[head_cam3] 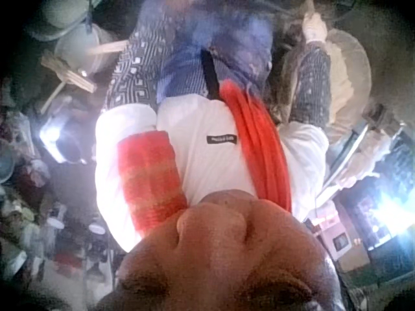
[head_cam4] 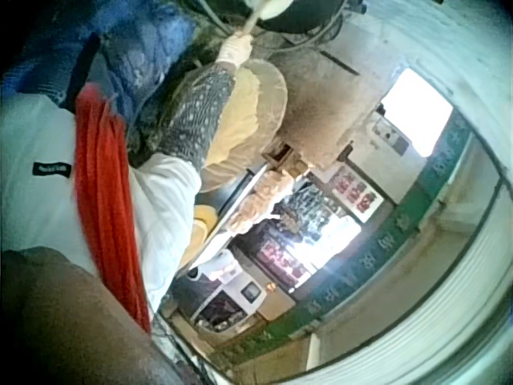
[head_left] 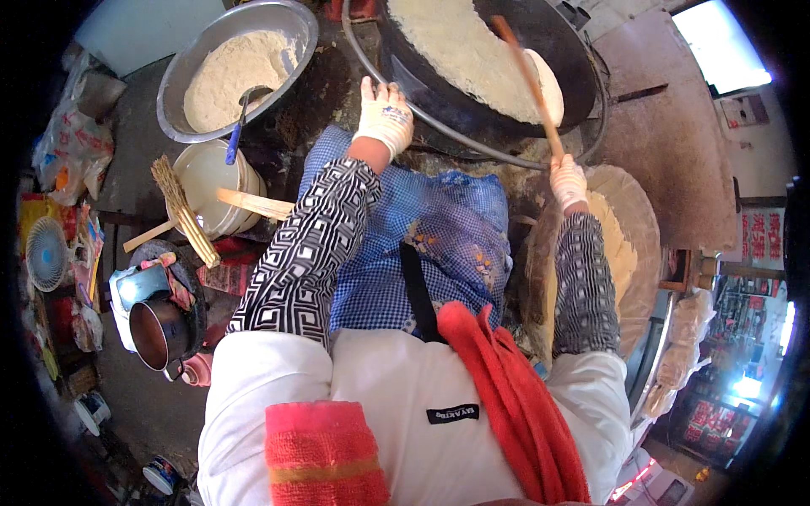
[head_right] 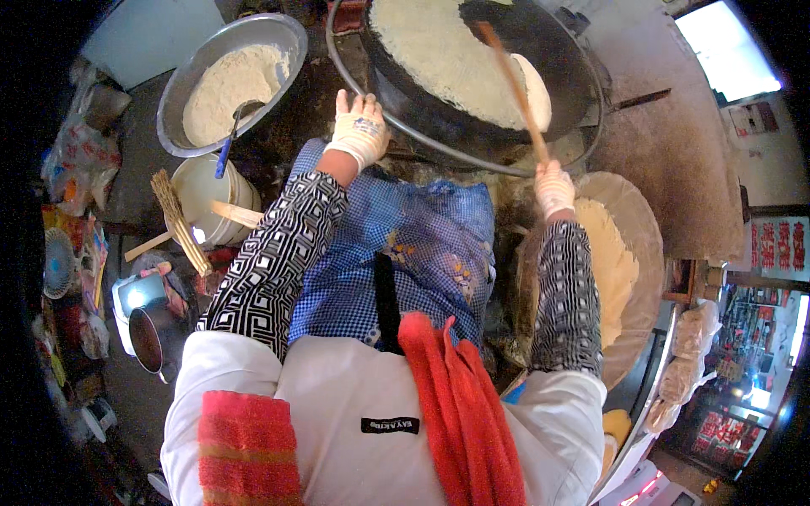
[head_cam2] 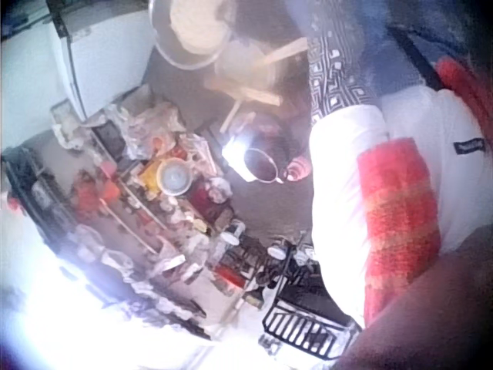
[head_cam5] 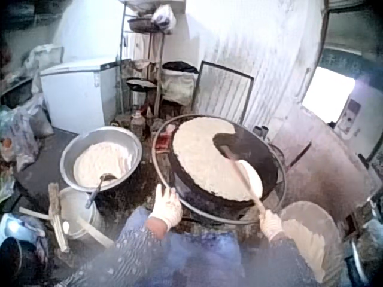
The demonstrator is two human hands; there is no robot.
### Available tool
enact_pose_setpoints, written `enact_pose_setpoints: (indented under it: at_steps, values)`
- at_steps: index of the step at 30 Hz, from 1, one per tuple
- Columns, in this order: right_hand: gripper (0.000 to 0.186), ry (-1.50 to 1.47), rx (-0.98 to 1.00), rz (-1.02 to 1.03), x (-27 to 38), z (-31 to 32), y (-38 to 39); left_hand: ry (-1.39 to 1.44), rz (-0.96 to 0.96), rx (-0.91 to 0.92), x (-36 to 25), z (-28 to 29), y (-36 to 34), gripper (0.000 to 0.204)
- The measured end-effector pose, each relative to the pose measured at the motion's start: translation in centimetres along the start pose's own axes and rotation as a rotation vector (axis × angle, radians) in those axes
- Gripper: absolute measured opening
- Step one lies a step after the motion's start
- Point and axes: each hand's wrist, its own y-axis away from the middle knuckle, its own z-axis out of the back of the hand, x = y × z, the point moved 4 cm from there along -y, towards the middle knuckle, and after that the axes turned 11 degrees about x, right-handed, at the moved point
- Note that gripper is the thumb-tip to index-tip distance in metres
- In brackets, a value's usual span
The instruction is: The person spreads batter on a large circular griddle using a ladle and a wooden stick, flips the resulting thin pancake by hand and with a tool, and cleans the griddle surface with a scraper and a cloth.
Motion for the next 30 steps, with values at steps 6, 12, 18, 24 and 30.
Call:
enact_pose_setpoints:
  at_steps: [6, 12, 18, 24, 30]
  values:
    - [0.037, -0.096, 0.014, 0.023, 2.3, 1.9, -0.3, 0.037, 0.097, 0.054, 2.3, 1.5, -0.3, 0.048]
    - [0.038, -0.076, 0.001, -0.083, -1.1, 0.5, -1.0, 0.061, -0.229, -0.031, -8.1, 1.6, 3.2, 0.067]
    - [0.039, -0.01, -0.024, 0.148, 2.3, 0.0, 2.5, -0.078, -0.177, -0.022, -6.3, -0.2, 2.1, 0.068]
    - [0.036, -0.047, -0.014, -0.043, 0.4, 1.3, -0.1, -0.089, -0.144, -0.033, -4.5, 0.4, 1.6, 0.065]
    - [0.038, -0.105, 0.023, -0.13, 0.0, 0.6, -0.4, -0.055, -0.12, 0.002, -3.6, 1.2, 0.8, 0.063]
